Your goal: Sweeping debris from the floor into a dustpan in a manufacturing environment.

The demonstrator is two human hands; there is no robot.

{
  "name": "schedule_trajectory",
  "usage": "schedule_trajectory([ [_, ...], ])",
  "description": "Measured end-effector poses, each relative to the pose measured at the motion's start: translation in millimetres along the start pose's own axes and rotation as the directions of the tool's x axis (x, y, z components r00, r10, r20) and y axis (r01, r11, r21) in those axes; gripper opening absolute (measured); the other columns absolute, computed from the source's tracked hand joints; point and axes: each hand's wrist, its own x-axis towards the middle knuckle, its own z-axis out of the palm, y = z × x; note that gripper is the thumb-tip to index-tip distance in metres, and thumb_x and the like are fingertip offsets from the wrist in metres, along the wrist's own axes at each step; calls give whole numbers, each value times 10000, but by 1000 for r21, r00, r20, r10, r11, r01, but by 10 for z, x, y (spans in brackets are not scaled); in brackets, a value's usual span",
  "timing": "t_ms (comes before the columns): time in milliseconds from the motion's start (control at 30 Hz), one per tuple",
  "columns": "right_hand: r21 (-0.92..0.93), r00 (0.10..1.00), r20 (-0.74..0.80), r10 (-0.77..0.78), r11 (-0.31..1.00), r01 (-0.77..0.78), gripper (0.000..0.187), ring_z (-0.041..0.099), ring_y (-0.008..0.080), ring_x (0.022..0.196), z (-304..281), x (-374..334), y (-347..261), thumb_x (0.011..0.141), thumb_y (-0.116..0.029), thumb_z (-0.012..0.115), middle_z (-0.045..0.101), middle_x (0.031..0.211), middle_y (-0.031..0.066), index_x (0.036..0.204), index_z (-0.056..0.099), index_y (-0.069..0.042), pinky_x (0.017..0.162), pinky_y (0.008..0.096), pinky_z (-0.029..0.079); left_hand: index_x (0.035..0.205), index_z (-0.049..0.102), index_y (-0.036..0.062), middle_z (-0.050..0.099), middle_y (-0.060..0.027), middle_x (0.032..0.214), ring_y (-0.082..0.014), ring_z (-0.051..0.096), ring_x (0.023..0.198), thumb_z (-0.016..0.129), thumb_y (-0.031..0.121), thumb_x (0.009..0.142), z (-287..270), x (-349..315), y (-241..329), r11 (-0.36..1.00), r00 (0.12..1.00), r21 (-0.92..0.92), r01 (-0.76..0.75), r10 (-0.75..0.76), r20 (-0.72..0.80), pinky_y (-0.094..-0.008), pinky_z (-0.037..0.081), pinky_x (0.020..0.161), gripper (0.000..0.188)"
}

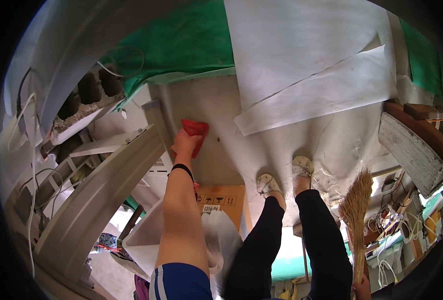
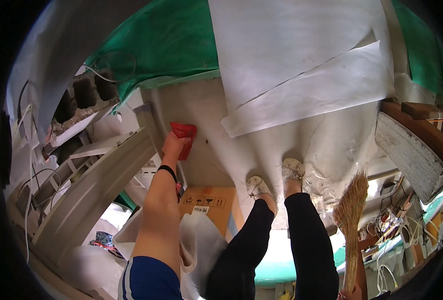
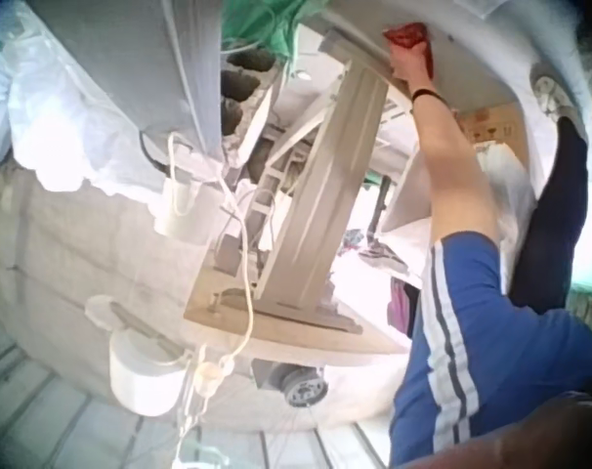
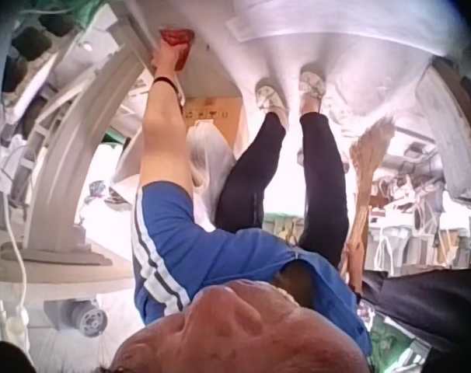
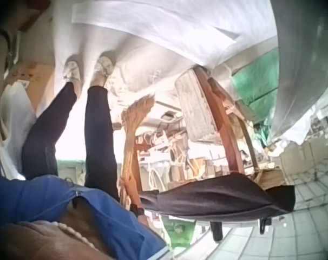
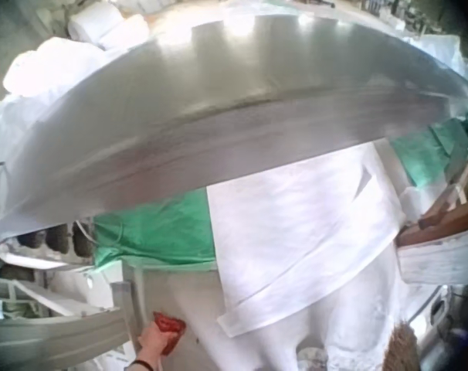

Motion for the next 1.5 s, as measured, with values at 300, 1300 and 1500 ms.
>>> schedule_trajectory([
  [300,146,975,172,-141,982,116,332,543,191,462,-121,-420,34,711,-80,625,517,672,99,967,429,0,420,315,475,959,600,73,627,-168,910,-329,593,877,594,263,715,-1106,-1443,993,912,908,-237,-334,379,178,-426,464,727,309],
  [1300,-320,859,253,-445,799,509,247,548,178,537,-655,-1844,-670,730,-172,625,558,658,78,882,556,10,500,314,450,1069,462,-58,587,-118,813,-220,604,727,601,186,828,-5762,-3770,-1530,600,733,-791,-120,-484,-478,-301,469,581,370],
  [1500,-474,705,368,-606,531,703,309,566,187,582,-397,-2092,-1011,724,-218,646,577,688,80,886,558,31,522,329,471,1120,434,-53,577,-205,959,-353,555,899,512,149,863,-4973,-4666,-1011,978,545,-61,-201,60,-836,-356,456,796,336],
])
